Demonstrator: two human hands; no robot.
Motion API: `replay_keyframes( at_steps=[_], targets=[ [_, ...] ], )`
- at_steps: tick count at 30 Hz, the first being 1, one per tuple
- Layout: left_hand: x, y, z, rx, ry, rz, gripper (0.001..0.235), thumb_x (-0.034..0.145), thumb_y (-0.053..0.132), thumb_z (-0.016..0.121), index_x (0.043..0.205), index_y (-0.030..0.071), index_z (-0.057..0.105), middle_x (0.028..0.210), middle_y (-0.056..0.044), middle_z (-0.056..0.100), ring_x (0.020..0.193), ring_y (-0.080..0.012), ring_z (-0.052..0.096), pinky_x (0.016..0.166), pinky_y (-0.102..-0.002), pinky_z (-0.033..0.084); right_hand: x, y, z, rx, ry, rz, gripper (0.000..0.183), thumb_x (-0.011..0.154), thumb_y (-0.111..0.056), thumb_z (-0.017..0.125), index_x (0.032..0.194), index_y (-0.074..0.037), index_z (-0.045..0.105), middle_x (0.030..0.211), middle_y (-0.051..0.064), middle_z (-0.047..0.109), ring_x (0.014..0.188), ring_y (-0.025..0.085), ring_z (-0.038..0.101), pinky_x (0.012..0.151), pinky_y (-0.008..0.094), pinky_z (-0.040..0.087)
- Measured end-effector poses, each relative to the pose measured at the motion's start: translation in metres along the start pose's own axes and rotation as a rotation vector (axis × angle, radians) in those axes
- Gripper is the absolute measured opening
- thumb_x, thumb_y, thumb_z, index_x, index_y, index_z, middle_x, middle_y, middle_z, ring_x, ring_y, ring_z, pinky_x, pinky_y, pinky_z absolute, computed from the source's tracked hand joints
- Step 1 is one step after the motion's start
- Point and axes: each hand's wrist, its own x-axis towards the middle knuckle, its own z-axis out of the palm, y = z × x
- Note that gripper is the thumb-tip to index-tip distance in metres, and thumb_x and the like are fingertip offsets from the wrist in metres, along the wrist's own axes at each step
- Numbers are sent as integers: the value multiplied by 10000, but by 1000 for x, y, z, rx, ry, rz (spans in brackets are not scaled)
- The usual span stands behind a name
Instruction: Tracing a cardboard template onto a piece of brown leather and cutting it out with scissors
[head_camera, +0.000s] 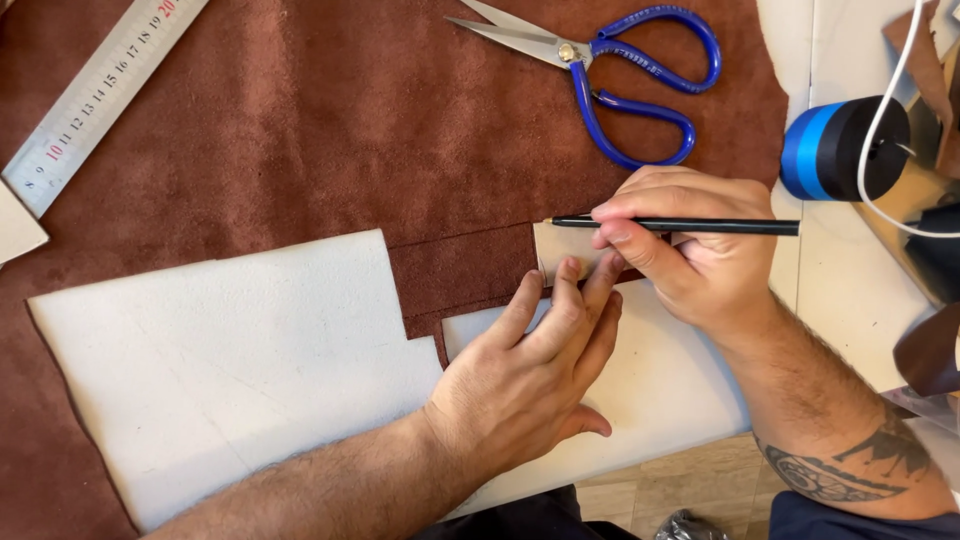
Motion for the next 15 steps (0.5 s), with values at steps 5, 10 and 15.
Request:
replay_keyframes(
  at_steps=[5,10,15],
  targets=[
    [-1,1,1,-7,-4,-5,1157,717,1002,497,1467,124,573,1604,-190,423,1416,-304,427,1168,-441,399,3,-4,2,53,-28,-39,160,995,-68,634,985,82,688,797,154,710,722,290,676,747,370,582],
    [-1,2,2,-6,-2,-4,1169,718,1003,499,1473,113,567,1601,-192,425,1416,-308,425,1168,-444,400,5,-3,3,47,-33,-46,177,996,-80,631,979,86,689,806,156,713,729,297,677,747,372,585],
    [-1,1,0,-13,-8,-6,1146,728,992,505,1474,125,577,1632,-204,365,1435,-315,414,1165,-440,414,-11,17,-5,167,127,-47,183,1034,-94,587,960,62,650,793,204,680,626,265,708,567,300,547]
  ],
)
